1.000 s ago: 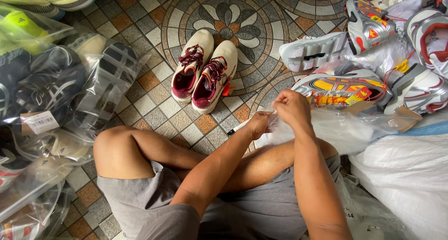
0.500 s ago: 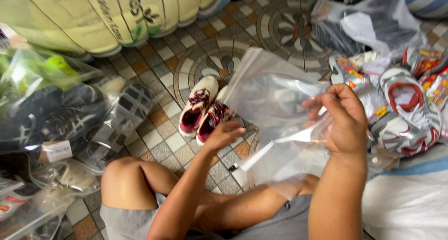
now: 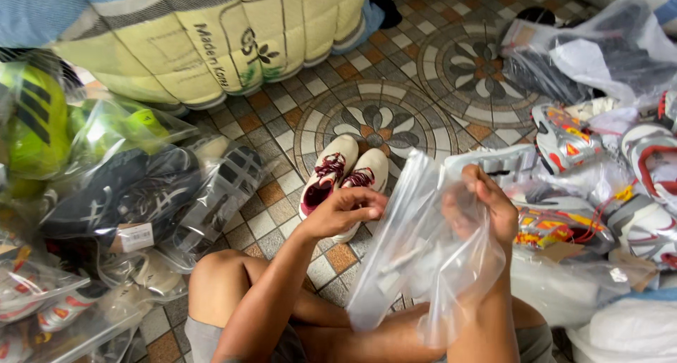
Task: The person removes a pair of shoes from a plastic bag, wipes them with a tissue, places them into a new resealable plastic bag, and then marks the bag with a white marker.
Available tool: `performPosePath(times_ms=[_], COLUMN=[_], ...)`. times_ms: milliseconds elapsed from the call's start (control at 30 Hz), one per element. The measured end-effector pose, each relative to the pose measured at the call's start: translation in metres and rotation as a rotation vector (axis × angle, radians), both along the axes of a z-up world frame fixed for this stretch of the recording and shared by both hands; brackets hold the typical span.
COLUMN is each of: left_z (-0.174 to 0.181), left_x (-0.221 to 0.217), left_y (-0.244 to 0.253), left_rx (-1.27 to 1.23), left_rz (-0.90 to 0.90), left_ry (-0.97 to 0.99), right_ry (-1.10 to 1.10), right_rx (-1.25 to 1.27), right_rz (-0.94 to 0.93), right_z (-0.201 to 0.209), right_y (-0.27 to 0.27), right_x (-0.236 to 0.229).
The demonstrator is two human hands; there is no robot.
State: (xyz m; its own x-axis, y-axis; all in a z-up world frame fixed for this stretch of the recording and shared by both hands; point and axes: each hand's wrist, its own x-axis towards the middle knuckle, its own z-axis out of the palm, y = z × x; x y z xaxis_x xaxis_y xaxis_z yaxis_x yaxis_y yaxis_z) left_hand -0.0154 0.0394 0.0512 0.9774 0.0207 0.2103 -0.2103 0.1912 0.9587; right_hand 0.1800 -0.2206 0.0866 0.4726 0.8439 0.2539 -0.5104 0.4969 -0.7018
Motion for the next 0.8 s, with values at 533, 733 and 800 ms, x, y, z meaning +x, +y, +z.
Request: performPosePath(times_ms=[533, 733, 800], left_z=[-0.111, -0.079, -0.071], left_x=[-0.002, -0.018, -0.020], left_y=[-0.032, -0.019, -0.024], left_rx=[-0.480, -0.475, -0.500], left_rz=[-0.025, -0.124, -0.120], left_ry=[0.126, 0.064, 0.080], right_ry=[0.261, 0.342, 0.354], right_rx=[0.052, 0.041, 0.143], right_rz=[0.280, 0.296, 0.423], right_z=[-0.007, -0.045, -0.047], right_y=[0.060, 0.054, 0.060], right_x=[-0.028, -0.010, -0.015])
